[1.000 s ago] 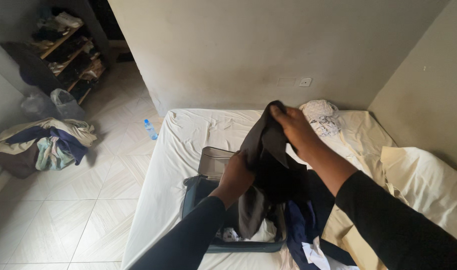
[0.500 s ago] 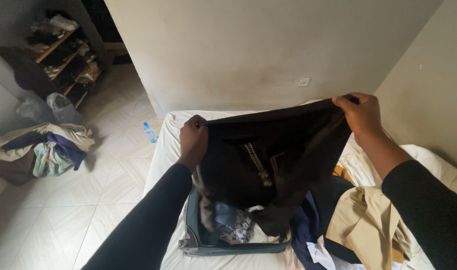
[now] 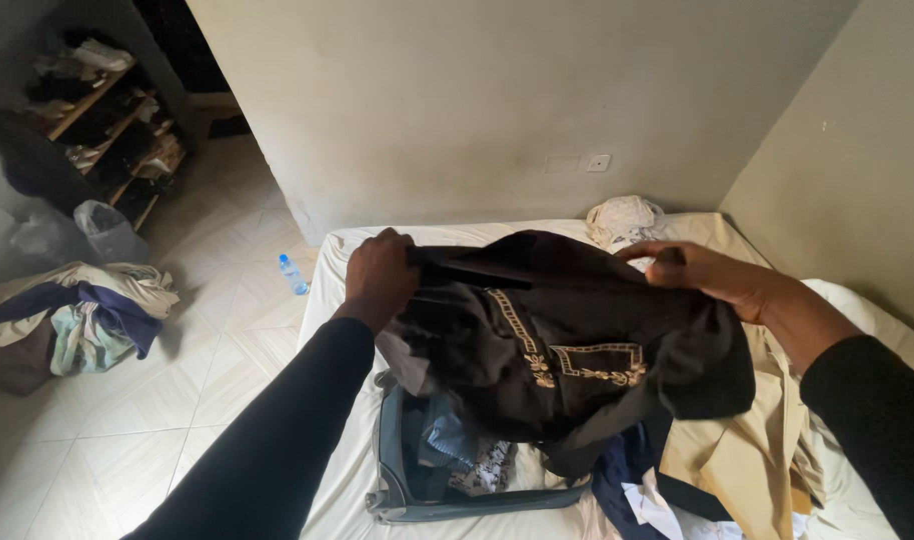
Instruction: The person unpacks a suitcase placed on a bed, removing various clothing items one by one. They take out a white shirt, a yellow shirt, a black shirt, a beige shirt, a dark shirt, a striped shirt, and a pair of jeans, placing each item on the bed beside the suitcase.
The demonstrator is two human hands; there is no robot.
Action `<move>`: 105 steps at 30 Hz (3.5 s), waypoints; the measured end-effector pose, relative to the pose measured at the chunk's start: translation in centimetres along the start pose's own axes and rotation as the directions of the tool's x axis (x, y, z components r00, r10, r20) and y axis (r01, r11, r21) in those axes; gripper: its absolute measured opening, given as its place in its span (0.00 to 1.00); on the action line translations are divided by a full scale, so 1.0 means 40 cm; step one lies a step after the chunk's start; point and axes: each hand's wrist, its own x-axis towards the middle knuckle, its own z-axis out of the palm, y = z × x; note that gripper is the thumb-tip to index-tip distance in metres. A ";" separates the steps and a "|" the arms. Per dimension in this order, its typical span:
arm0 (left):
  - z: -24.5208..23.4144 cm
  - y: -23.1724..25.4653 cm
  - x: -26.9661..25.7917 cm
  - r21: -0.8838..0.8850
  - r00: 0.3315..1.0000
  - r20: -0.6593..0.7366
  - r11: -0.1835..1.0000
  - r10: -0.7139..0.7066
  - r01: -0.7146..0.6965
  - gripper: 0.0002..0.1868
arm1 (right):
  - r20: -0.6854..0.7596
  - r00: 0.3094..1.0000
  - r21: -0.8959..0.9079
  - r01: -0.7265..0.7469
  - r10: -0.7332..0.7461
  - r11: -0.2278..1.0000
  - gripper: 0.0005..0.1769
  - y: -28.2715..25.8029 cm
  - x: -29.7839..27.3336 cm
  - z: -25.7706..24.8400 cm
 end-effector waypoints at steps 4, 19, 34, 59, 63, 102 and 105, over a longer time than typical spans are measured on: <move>0.041 -0.041 0.010 -0.122 0.964 0.049 0.957 -0.261 0.265 0.12 | 0.047 0.999 -0.366 -0.008 0.027 0.931 0.50 -0.004 0.000 0.029; 0.295 -0.054 -0.084 -0.054 0.891 0.395 0.963 -0.224 0.266 0.32 | -0.360 0.900 -0.560 0.003 -0.246 0.828 0.30 0.181 0.192 0.102; 0.195 0.194 -0.040 -0.746 0.767 0.631 0.181 -0.115 0.641 0.23 | 0.067 0.970 0.115 0.226 -0.235 0.967 0.29 0.025 0.043 0.354; 0.381 0.402 -0.001 -0.585 0.661 0.749 -0.437 0.032 0.684 0.33 | -0.155 0.913 0.912 -0.015 0.377 0.410 0.20 0.595 -0.003 0.251; 0.485 0.432 -0.112 -0.433 0.406 0.898 -0.174 -0.173 0.884 0.46 | -0.202 0.894 0.926 0.041 0.400 0.376 0.18 0.603 -0.026 0.169; 0.776 0.839 -0.322 -0.273 0.278 0.960 -0.156 0.015 0.949 0.32 | -0.493 0.693 0.710 -0.029 0.526 0.703 0.19 0.878 -0.108 -0.263; 0.772 0.782 -0.358 -0.288 0.288 0.958 -0.049 -0.007 0.956 0.34 | -0.475 0.720 0.711 -0.024 0.506 0.703 0.19 0.908 -0.108 -0.205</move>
